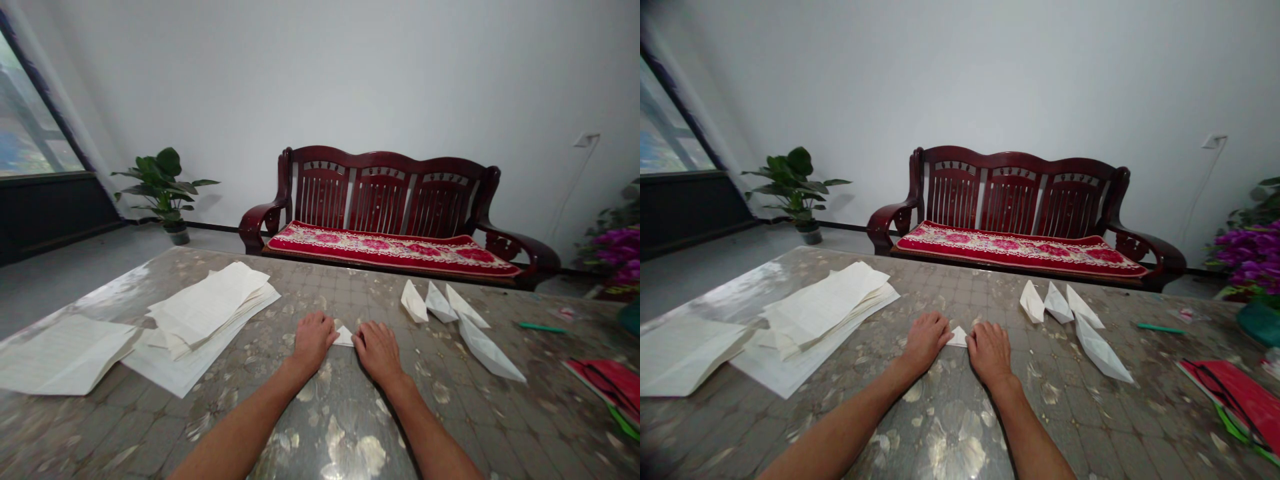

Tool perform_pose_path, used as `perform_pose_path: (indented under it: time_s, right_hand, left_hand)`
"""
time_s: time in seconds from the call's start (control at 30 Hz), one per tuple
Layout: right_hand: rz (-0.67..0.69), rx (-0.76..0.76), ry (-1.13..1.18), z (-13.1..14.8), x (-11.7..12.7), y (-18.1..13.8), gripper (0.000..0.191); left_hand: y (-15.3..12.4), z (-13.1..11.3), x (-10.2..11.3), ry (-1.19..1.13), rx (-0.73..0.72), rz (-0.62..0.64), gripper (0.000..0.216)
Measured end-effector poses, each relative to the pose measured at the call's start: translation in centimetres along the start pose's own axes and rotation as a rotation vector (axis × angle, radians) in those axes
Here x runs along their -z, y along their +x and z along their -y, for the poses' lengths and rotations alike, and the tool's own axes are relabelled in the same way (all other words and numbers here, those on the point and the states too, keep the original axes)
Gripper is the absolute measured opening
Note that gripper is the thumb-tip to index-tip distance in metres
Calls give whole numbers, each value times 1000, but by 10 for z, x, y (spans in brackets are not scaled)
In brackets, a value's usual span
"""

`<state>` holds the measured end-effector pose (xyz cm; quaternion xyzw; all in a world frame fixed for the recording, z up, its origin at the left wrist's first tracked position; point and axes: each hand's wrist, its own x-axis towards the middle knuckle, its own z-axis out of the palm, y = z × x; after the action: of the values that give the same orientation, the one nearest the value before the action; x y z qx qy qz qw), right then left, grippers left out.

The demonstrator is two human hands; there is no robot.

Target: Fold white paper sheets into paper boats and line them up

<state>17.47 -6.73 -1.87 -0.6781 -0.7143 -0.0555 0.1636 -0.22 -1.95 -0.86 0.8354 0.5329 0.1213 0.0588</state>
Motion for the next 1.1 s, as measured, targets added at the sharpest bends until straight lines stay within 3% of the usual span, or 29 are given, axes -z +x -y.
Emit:
perform_pose_path:
  time_s: [0.43, 0.67, 1.1]
  right_hand:
    - [7, 30, -22, 5, -1, 0, 10]
    - [8, -80, 14, 20, 1, 0, 23]
    - [79, -193, 62, 25, 4, 3, 21]
  left_hand:
    - [1, -1, -8, -60, -29, -10, 11]
    - [0, -3, -4, -61, -28, -5, 11]
    - [1, -1, -7, -74, -38, -17, 9]
